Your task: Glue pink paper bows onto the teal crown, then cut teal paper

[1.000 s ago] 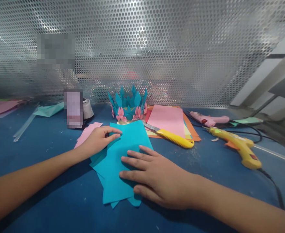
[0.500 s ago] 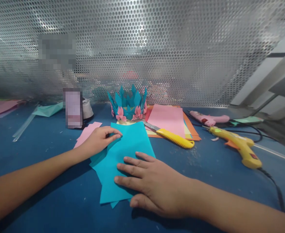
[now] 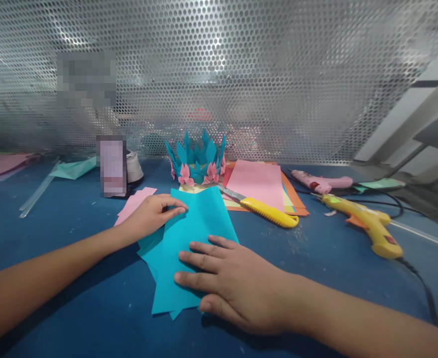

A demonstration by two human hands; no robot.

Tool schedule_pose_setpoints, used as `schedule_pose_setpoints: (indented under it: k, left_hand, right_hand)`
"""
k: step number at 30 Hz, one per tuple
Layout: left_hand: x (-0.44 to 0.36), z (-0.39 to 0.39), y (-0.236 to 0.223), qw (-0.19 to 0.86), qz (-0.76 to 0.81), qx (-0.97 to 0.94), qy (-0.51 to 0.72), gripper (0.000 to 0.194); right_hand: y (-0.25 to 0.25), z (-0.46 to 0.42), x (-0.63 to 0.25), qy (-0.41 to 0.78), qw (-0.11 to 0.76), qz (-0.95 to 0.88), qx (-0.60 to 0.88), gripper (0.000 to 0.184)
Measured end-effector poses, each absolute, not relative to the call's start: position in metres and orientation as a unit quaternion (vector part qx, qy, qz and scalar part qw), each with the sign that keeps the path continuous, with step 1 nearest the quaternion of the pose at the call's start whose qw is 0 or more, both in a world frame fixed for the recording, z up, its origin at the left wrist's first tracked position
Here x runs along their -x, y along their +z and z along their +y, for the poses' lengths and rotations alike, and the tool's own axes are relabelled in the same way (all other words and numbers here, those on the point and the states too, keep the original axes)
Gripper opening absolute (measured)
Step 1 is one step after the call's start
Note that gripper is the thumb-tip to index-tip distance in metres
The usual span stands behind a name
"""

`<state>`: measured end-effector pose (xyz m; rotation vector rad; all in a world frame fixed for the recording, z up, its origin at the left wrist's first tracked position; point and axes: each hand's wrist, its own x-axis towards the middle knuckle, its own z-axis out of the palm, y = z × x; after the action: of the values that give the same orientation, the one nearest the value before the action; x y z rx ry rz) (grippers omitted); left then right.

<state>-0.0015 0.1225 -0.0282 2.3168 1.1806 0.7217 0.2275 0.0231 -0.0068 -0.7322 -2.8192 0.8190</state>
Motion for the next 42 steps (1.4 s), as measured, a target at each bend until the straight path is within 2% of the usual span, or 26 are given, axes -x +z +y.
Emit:
schedule_pose_setpoints:
  k: [3, 8, 14, 19, 24, 42]
  left_hand:
    - [0.005, 0.125, -0.027, 0.238, 0.432, -0.838, 0.234, 0.019]
    - [0.013, 0.13, -0.021, 0.299, 0.447, -0.83, 0.152, 0.037]
    - [0.013, 0.126, -0.017, 0.396, 0.462, -0.786, 0.107, 0.036]
    - [0.013, 0.122, -0.011, 0.412, 0.451, -0.787, 0.08, 0.039]
    - [0.014, 0.12, -0.006, 0.427, 0.438, -0.789, 0.055, 0.023]
    - [0.006, 0.103, -0.004, 0.309, 0.481, -0.82, 0.024, 0.02]
  right_hand:
    - [-0.007, 0.023, -0.227, 0.273, 0.053, -0.929, 0.243, 0.047]
    - [-0.006, 0.023, -0.226, 0.246, 0.015, -0.938, 0.243, 0.048]
    - [-0.007, 0.023, -0.226, 0.222, 0.007, -0.945, 0.241, 0.048]
    - [-0.008, 0.023, -0.225, 0.221, 0.015, -0.945, 0.241, 0.047]
    - [-0.008, 0.021, -0.227, 0.216, 0.019, -0.945, 0.243, 0.047]
    - [-0.007, 0.02, -0.227, 0.215, 0.015, -0.945, 0.246, 0.047]
